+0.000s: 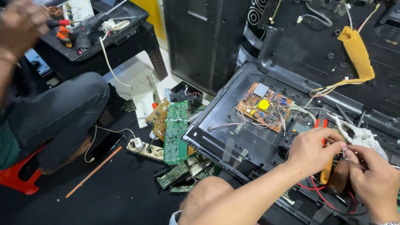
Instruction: Repairing and diagnosing internal components of a television using a multimeter and hand tools.
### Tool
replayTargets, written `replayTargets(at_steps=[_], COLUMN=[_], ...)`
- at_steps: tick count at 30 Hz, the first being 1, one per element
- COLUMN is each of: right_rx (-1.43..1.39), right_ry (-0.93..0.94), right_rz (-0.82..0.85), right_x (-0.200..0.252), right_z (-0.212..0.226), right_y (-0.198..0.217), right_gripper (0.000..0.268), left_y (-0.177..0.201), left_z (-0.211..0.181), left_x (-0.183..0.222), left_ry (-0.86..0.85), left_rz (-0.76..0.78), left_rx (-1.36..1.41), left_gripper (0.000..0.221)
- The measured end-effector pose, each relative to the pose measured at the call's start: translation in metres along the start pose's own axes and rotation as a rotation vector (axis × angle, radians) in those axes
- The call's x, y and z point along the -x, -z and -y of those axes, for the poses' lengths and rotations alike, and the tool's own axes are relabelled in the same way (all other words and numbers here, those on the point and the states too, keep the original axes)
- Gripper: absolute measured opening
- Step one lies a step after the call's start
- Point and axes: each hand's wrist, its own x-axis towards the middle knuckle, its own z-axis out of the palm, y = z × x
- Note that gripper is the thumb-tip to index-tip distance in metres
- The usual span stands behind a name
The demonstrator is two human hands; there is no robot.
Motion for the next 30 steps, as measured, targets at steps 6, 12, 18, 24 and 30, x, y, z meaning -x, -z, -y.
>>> replayTargets(at_steps=[6,12,18,24,30], right_rx=[-0.103,-0.202,-0.076,-0.240,-0.651], right_ry=[-0.030,-0.180,-0.138,-0.319,-0.425], right_rz=[0.006,0.024,-0.020,-0.042,0.043], right_x=[0.002,-0.005,-0.005,-0.014,-0.024], right_z=[-0.003,-0.010,-0.002,-0.006,0.028], right_y=[-0.001,-0.008,-0.007,-0.022,0.010], right_gripper=[0.020,0.014,0.011,0.012,0.024], left_y=[-0.010,-0.023,-0.047,-0.074,-0.033], left_z=[0.011,0.025,0.062,0.105,0.051], left_x=[-0.004,-0.011,-0.022,-0.038,-0.022], left_ry=[0.026,0.098,0.128,0.211,0.238], left_rz=[-0.050,0.064,0.210,0.196,0.128], left_rx=[0.067,0.211,0.176,0.410,0.641], left_gripper=[0.017,0.025,0.020,0.011,0.013])
